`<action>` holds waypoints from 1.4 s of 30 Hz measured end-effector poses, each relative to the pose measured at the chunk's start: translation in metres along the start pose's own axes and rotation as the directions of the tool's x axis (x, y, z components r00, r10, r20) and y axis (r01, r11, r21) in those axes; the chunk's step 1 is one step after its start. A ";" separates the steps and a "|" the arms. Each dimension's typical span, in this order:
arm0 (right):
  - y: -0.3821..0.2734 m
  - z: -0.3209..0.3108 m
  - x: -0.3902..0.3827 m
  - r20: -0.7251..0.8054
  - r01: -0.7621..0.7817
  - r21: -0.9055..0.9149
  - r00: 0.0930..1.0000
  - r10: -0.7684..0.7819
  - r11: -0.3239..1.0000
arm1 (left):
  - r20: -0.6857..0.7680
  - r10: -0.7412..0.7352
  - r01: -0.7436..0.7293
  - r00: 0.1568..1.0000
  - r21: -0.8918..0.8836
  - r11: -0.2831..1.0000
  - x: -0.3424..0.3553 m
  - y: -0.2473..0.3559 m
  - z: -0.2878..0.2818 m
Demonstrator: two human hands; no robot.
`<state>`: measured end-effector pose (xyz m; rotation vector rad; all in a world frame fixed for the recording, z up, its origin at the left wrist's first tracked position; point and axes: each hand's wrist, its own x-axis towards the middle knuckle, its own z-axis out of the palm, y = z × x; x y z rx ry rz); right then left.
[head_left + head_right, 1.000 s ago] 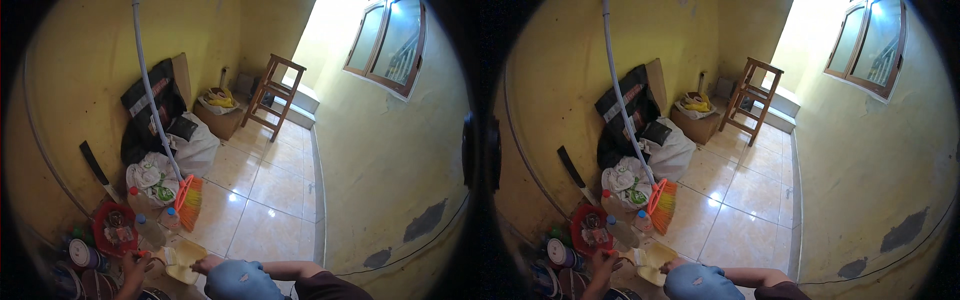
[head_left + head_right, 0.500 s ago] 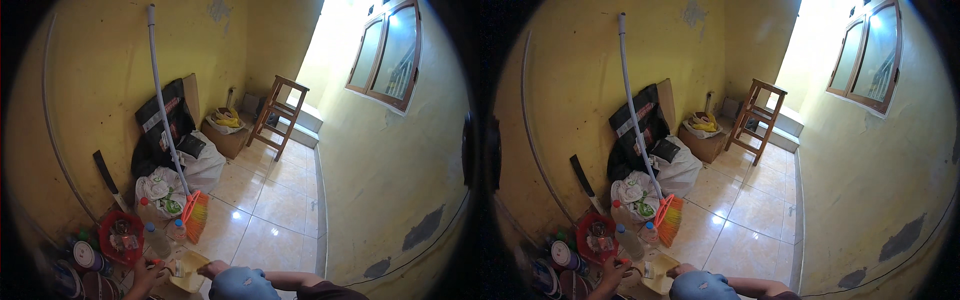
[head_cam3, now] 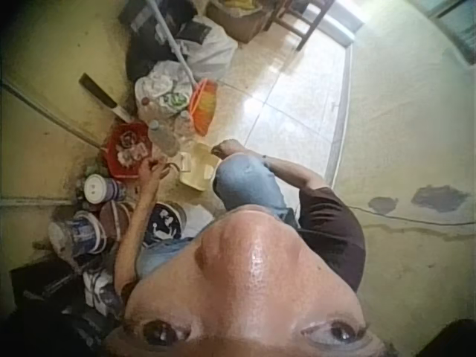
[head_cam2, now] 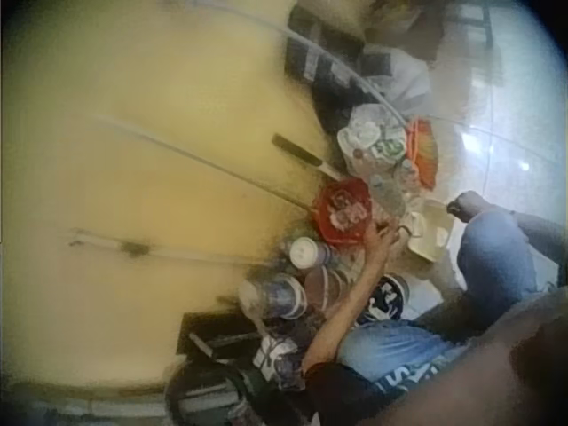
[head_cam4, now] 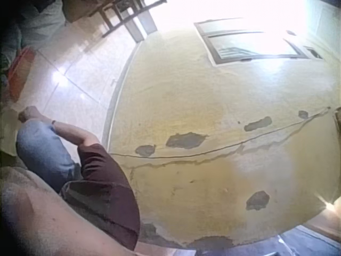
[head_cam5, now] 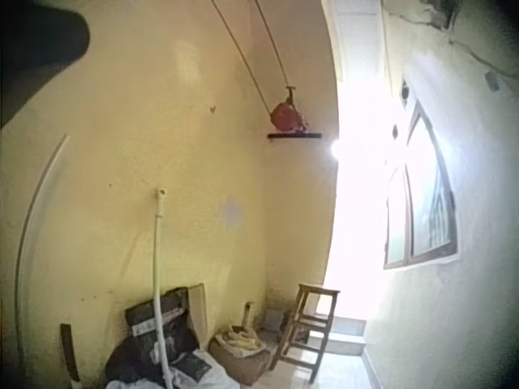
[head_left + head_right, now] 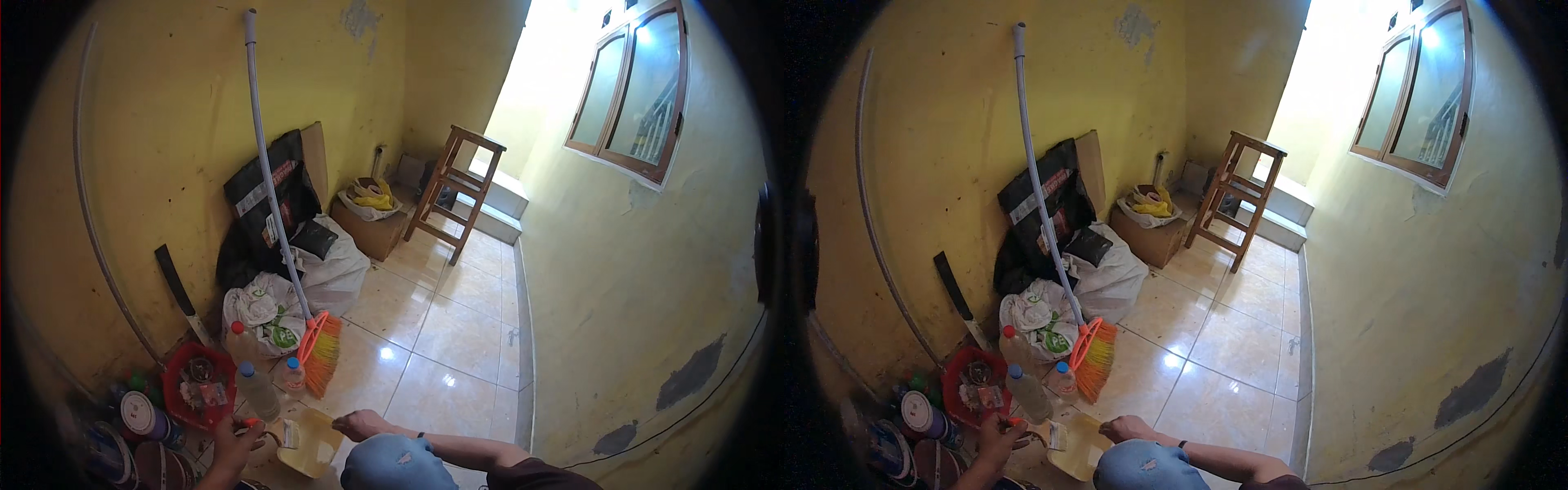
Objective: The person stirs a liquid inside a small yellow container using a wooden stick while holding a paintbrush in their other hand.
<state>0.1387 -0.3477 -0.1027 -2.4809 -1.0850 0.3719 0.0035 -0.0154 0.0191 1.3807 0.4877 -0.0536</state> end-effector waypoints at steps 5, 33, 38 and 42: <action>-0.042 0.009 -0.025 0.294 0.105 0.108 0.946 -0.133 0.989 | -0.014 -0.002 0.003 1.000 0.024 1.000 0.001 -0.003 -0.005; -0.021 0.009 -0.010 0.197 0.079 0.158 0.974 -0.109 0.984 | 0.051 0.012 -0.012 0.999 0.004 1.000 0.014 -0.023 -0.002; -0.022 -0.005 0.016 0.122 -0.035 -0.040 0.992 0.039 0.999 | 0.045 0.040 -0.040 0.998 0.003 0.999 0.038 -0.045 -0.017; -0.034 0.009 0.009 0.209 -0.088 -0.098 0.972 0.107 0.991 | 0.080 0.091 -0.093 0.993 0.013 0.996 0.042 -0.047 -0.017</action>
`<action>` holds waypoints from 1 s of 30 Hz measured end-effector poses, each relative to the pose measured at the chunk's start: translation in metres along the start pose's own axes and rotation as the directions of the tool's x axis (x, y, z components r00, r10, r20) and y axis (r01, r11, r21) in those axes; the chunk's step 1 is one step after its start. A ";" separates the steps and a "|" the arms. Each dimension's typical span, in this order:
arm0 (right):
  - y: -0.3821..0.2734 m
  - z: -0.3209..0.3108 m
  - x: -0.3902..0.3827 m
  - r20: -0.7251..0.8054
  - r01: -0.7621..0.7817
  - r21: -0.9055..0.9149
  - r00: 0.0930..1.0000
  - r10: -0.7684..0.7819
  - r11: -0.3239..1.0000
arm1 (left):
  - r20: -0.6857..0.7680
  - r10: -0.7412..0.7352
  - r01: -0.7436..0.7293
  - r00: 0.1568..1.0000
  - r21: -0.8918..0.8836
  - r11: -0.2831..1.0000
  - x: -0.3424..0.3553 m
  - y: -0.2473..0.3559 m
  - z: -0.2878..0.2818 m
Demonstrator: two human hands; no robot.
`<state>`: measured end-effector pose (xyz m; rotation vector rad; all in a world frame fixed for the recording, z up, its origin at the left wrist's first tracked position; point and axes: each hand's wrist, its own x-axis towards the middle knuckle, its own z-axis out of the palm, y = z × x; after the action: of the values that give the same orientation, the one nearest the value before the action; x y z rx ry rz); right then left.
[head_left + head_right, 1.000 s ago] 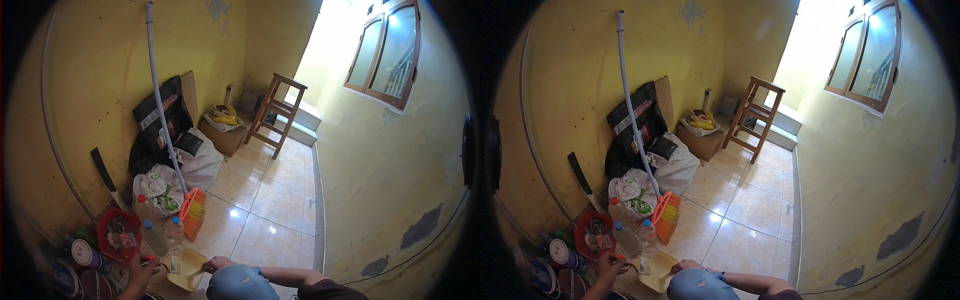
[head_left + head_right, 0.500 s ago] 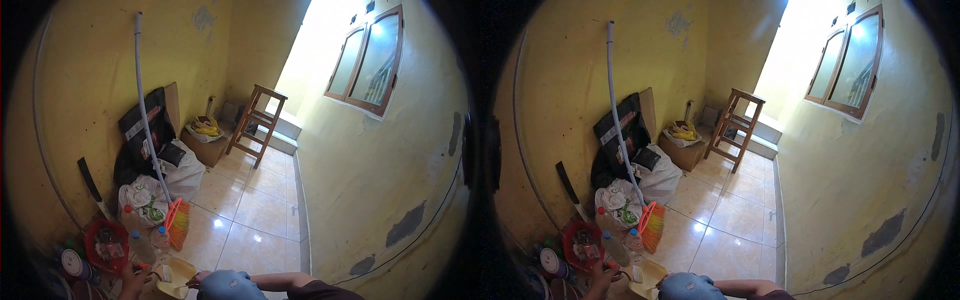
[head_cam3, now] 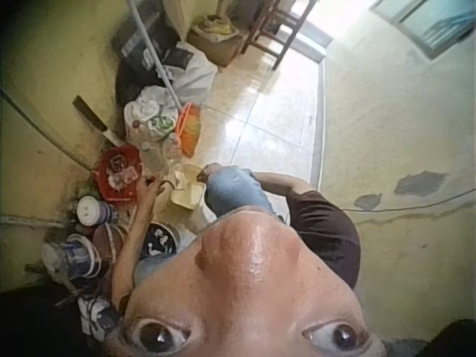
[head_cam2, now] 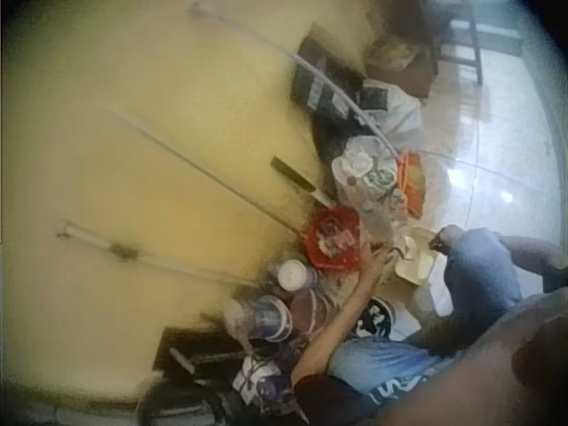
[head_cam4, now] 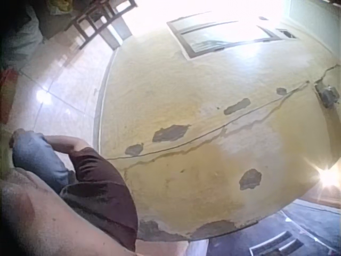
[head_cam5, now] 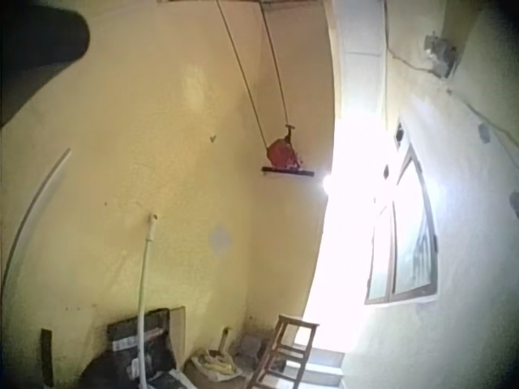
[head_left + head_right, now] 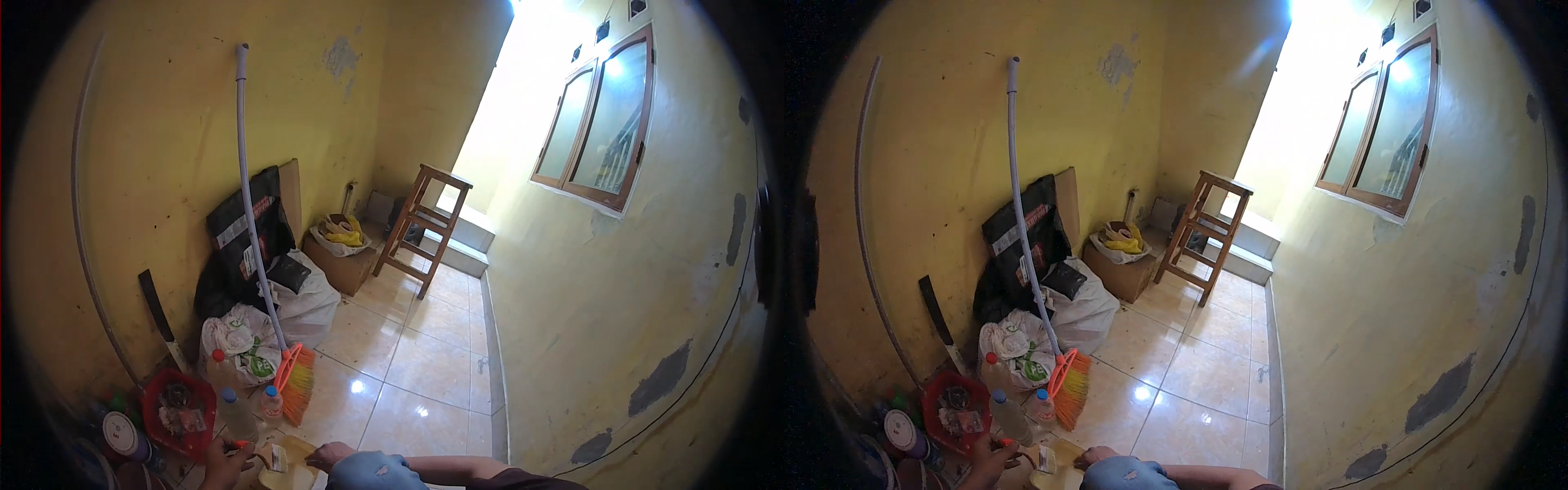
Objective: The person stirs a liquid inside a small yellow container using a wooden stick while holding a paintbrush in their other hand.
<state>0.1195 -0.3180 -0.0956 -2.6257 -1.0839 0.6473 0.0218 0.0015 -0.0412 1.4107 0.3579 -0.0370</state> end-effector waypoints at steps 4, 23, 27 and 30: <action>-0.006 0.008 -0.033 0.075 0.170 0.094 0.981 -0.178 0.981 | -0.037 -0.033 0.032 0.999 -0.025 0.999 -0.009 0.016 0.008; -0.009 0.014 -0.012 0.011 0.133 0.160 0.991 -0.136 0.978 | 0.058 -0.016 0.011 0.998 0.082 0.997 0.009 -0.005 -0.005; -0.017 0.022 -0.021 0.018 0.205 0.248 0.976 -0.216 0.947 | -0.004 -0.061 0.061 0.998 -0.027 0.998 -0.005 0.007 0.003; -0.003 0.017 -0.019 -0.021 0.176 0.280 0.984 -0.178 0.944 | -0.035 -0.083 0.082 0.996 -0.030 0.996 -0.027 0.021 0.012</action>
<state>0.0976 -0.3285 -0.1039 -2.2581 -1.1217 0.7097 0.0042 -0.0120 -0.0125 1.3689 0.4445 -0.0736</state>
